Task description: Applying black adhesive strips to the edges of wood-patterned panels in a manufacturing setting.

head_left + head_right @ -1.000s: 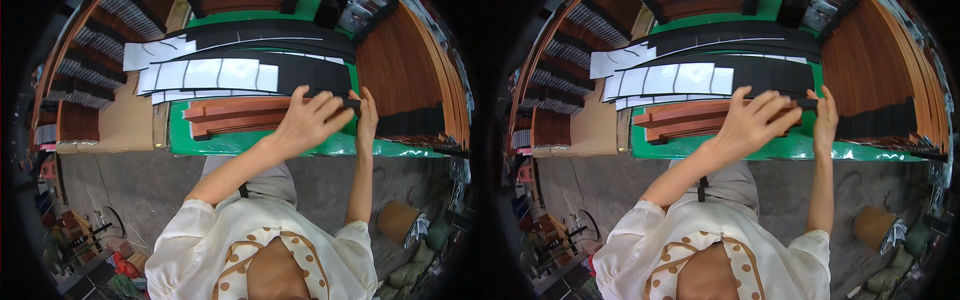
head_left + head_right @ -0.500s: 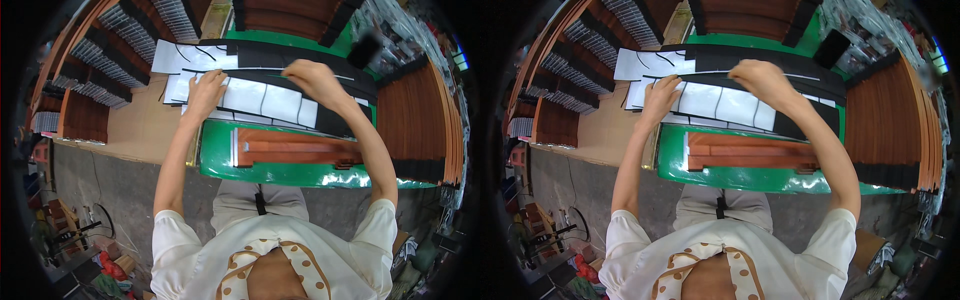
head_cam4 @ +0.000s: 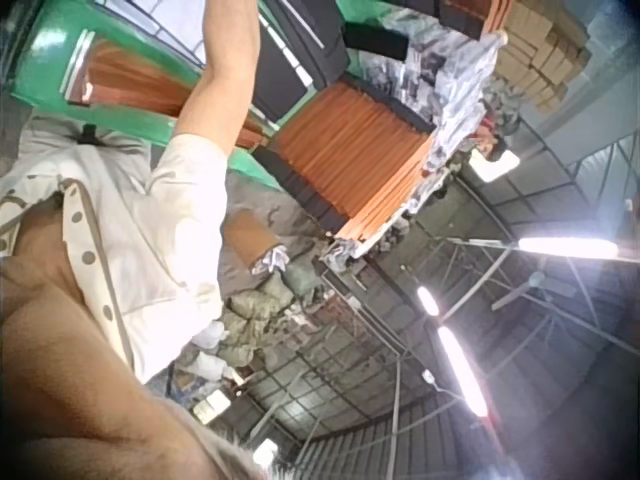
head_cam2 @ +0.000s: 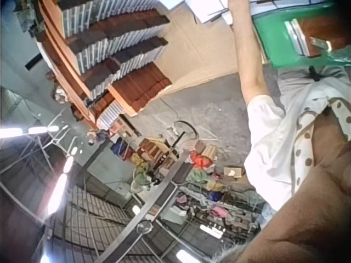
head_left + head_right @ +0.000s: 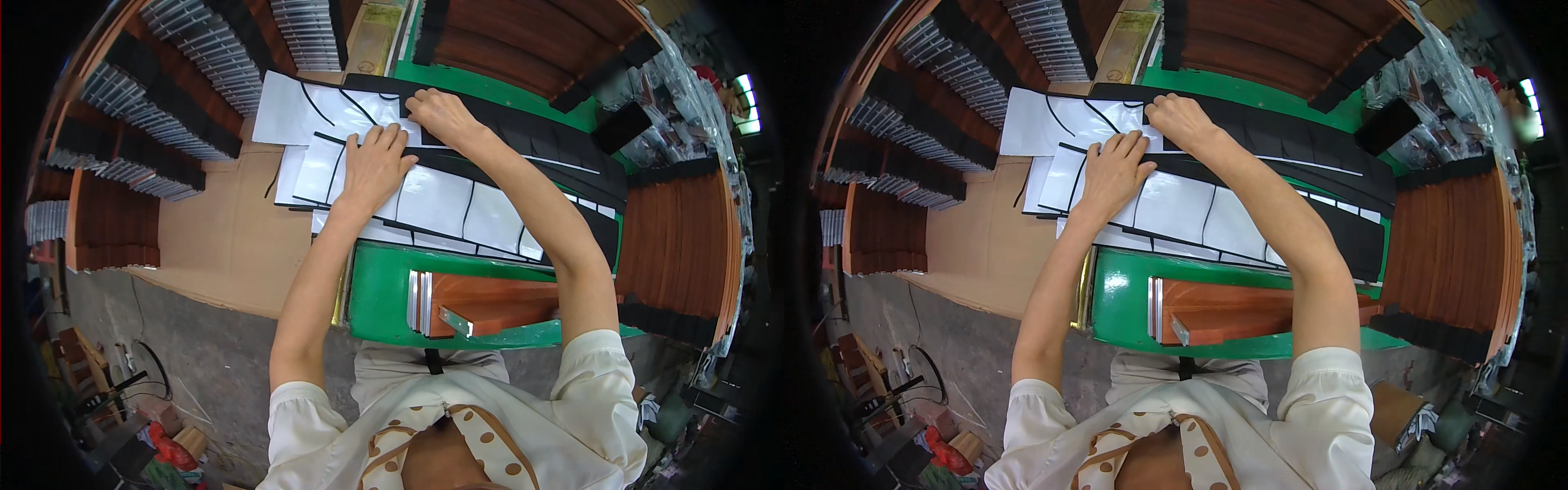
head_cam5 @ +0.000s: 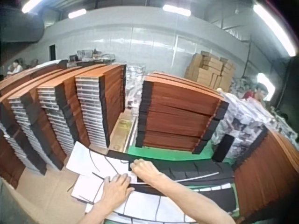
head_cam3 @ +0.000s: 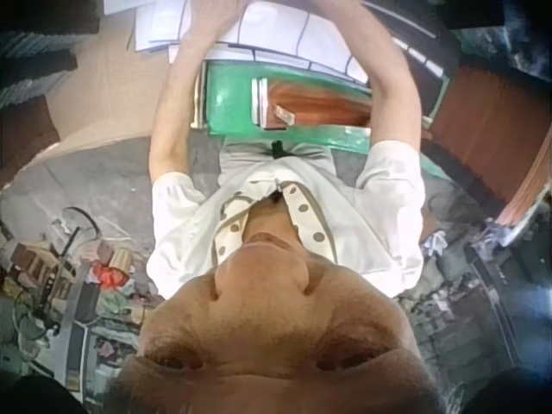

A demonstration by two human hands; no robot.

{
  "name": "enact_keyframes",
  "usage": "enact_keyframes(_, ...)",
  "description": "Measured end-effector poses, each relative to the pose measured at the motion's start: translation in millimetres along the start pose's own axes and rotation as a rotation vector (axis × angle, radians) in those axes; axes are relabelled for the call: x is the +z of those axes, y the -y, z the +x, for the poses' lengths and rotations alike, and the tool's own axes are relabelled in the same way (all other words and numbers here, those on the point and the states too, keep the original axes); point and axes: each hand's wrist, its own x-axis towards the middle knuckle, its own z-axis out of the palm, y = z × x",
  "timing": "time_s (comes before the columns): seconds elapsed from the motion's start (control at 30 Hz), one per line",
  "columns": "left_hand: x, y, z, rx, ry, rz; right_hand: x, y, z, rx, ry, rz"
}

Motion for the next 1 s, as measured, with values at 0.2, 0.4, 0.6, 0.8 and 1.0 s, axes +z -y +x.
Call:
enact_keyframes(0.2,-5,1,5,-0.058,0.163,-0.067,8,-5,3,-0.191,0.021,-0.188)
enact_keyframes(0.4,-1,0,4,-0.061,0.15,-0.047,-9,-11,8,0.015,-0.012,0.058)
enact_keyframes(0.6,-29,15,6,-0.112,-0.241,-0.413,-65,8,-21,0.35,-0.081,0.404)
enact_keyframes(0.8,-127,-45,10,-0.513,-0.04,-0.916,-131,67,-69,0.003,-0.387,0.157)
enact_keyframes(1.0,-166,-85,-16,-0.414,-0.03,-1.141,-162,102,-118,-0.211,-0.66,-0.061)
